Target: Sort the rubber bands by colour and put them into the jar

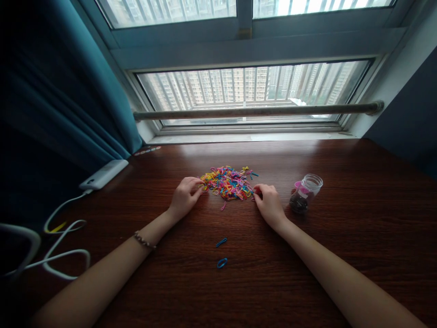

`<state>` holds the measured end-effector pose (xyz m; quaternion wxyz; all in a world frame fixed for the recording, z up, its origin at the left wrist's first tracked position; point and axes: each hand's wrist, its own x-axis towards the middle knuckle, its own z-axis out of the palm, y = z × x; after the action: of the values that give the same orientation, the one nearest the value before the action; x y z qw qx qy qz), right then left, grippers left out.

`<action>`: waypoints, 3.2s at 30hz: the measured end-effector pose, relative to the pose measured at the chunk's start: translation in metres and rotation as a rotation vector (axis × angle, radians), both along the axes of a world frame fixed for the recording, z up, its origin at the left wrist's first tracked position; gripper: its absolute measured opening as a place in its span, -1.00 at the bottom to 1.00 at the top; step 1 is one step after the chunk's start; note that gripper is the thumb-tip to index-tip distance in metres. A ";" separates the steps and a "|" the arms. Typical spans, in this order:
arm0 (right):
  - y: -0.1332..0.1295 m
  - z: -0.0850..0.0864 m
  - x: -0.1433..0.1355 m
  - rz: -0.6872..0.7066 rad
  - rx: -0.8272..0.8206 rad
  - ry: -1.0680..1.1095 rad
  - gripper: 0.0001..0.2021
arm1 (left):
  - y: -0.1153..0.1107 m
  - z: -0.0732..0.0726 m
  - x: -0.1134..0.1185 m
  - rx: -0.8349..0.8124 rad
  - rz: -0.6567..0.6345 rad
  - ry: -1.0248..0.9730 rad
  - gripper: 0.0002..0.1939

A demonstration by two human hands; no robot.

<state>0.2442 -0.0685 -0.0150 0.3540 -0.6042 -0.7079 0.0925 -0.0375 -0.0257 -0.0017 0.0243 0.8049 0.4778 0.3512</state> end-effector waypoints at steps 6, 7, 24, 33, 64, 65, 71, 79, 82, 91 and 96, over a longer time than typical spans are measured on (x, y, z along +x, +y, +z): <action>-0.002 0.003 -0.002 -0.001 0.037 0.165 -0.80 | -0.003 -0.007 0.003 -0.082 -0.013 0.054 -0.87; -0.002 0.004 -0.002 -0.001 0.052 0.213 -0.81 | -0.002 -0.008 0.002 -0.089 -0.015 0.035 -0.87; -0.061 0.049 -0.048 0.975 -0.653 0.473 -0.82 | 0.009 -0.013 -0.008 -0.166 0.134 -0.046 -0.83; -0.051 0.030 -0.047 0.755 -0.701 0.667 -0.81 | 0.008 -0.011 -0.008 -0.190 0.138 0.017 -0.91; -0.030 0.011 -0.030 0.329 0.102 -0.171 -0.74 | -0.077 0.021 0.047 0.054 -0.944 0.166 -0.91; -0.030 0.010 -0.031 0.320 0.088 -0.209 -0.72 | -0.075 0.020 0.046 0.062 -0.917 0.174 -0.91; -0.028 0.005 -0.030 0.273 0.048 -0.265 -0.67 | -0.059 0.016 0.036 0.107 -0.647 0.116 -0.91; -0.027 0.006 -0.030 0.285 0.070 -0.233 -0.63 | -0.017 0.008 0.010 0.138 -0.233 0.074 -0.87; -0.027 0.006 -0.030 0.296 0.069 -0.243 -0.60 | -0.009 0.004 0.006 0.087 -0.134 0.032 -0.85; -0.028 0.004 -0.031 0.286 0.023 -0.331 -0.54 | -0.010 -0.001 0.008 0.044 -0.101 0.069 -0.83; -0.027 0.003 -0.030 0.286 0.017 -0.332 -0.56 | -0.005 -0.007 0.006 0.029 -0.034 0.046 -0.77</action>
<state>0.2140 -0.0953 -0.0119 0.2207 -0.5017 -0.8357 0.0348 -0.0319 -0.0306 -0.0088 0.0076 0.8209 0.4593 0.3392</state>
